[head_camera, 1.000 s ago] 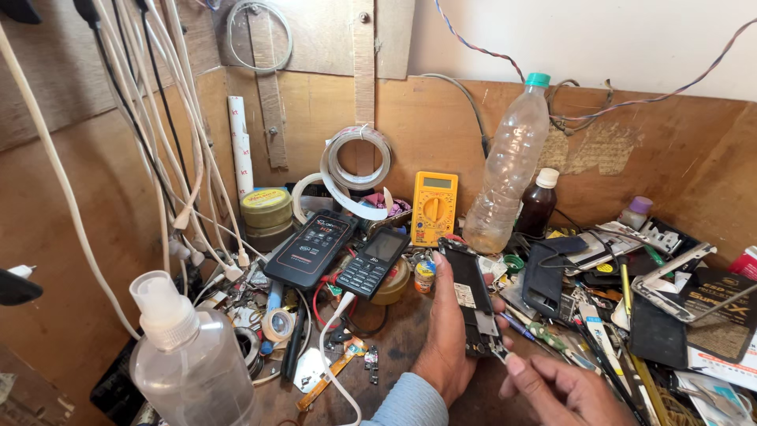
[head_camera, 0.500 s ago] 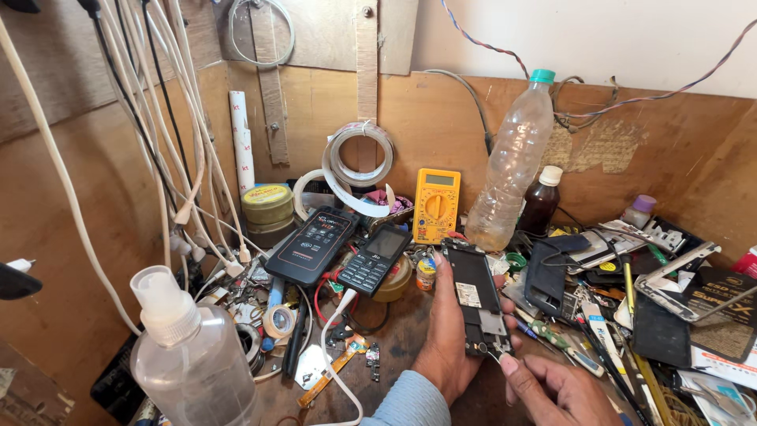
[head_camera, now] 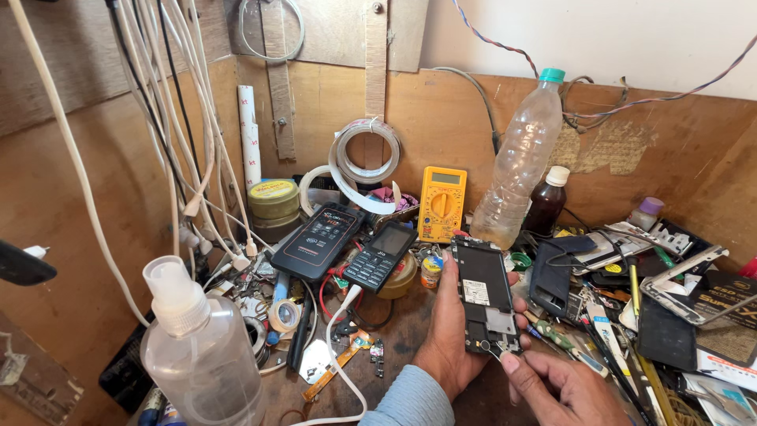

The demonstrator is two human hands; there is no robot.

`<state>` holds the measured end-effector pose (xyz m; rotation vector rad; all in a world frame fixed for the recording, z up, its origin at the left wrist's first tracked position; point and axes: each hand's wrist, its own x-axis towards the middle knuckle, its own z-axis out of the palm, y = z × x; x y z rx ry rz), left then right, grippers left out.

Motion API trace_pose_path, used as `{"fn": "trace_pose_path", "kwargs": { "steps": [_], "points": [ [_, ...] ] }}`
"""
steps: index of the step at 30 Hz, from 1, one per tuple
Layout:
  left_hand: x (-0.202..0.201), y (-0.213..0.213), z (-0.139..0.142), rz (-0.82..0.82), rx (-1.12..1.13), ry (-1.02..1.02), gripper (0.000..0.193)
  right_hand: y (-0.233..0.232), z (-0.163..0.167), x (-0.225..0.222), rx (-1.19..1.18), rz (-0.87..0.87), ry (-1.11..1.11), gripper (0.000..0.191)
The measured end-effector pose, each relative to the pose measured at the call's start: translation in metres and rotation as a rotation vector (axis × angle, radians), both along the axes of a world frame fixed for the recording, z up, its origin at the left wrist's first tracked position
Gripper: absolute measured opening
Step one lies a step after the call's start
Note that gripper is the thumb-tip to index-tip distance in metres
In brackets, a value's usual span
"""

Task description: The person uses a screwdriver to remove screws from a disassembled mobile phone chassis on a cluttered workbench. They repeatedly loosen and remove screws, reposition the chassis, and continue unscrewing components throughout the clip.

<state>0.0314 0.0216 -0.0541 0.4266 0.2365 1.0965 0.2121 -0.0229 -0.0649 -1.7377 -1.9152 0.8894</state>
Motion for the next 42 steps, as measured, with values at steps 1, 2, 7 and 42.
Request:
{"fn": "trace_pose_path", "kwargs": {
  "steps": [1,2,7,42],
  "points": [
    [0.000,0.000,0.000,0.001,0.006,-0.002,0.099,-0.001,0.003,-0.001,0.013,0.007,0.002,0.054],
    [0.001,0.001,-0.001,-0.006,0.010,-0.007,0.099,-0.002,0.005,-0.001,0.026,0.013,0.003,0.054],
    [0.003,0.004,-0.005,-0.017,0.008,-0.001,0.099,-0.001,0.005,0.001,0.012,0.016,-0.019,0.053],
    [0.031,0.039,-0.006,-0.122,-0.226,-0.285,0.097,-0.018,0.063,-0.025,0.319,-0.101,-0.112,0.032]
  ]
}}
